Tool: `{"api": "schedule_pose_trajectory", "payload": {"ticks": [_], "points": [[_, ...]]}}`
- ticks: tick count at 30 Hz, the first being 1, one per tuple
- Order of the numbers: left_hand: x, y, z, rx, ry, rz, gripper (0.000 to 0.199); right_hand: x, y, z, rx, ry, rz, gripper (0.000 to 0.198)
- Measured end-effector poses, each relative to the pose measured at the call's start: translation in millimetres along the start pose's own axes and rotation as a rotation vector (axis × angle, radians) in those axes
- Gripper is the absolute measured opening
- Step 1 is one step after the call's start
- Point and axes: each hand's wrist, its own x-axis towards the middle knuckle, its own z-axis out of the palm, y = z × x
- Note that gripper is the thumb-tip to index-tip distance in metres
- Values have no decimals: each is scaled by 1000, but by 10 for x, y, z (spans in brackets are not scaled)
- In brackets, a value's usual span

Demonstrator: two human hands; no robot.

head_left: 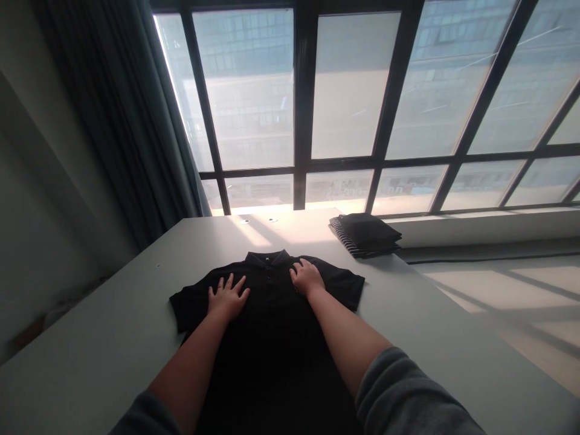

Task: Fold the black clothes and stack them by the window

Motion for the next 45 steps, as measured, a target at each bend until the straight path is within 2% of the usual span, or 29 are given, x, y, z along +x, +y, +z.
{"api": "schedule_pose_trajectory", "payload": {"ticks": [6,11,15,22,32,36,41,45], "points": [[3,7,1,-55,16,10,65,-151,-326,-114,-53,19,-92,48],[26,-9,39,-71,41,16,66,-222,-594,54,-48,-149,-58,61],[34,-20,55,-71,35,18,67,-210,-471,118,-44,-236,-40,65],[22,-23,25,-73,15,19,67,-65,-101,37,-65,-232,20,67],[-18,-6,-25,-46,15,13,67,-83,-80,89,-41,-185,10,68],[32,191,-43,-15,33,1,68,-99,-76,80,-23,-158,7,68],[28,610,60,-38,44,131,74,-120,-69,68,-13,-141,5,68],[-20,707,150,-41,24,156,71,-130,-69,58,-6,-137,1,67]]}}
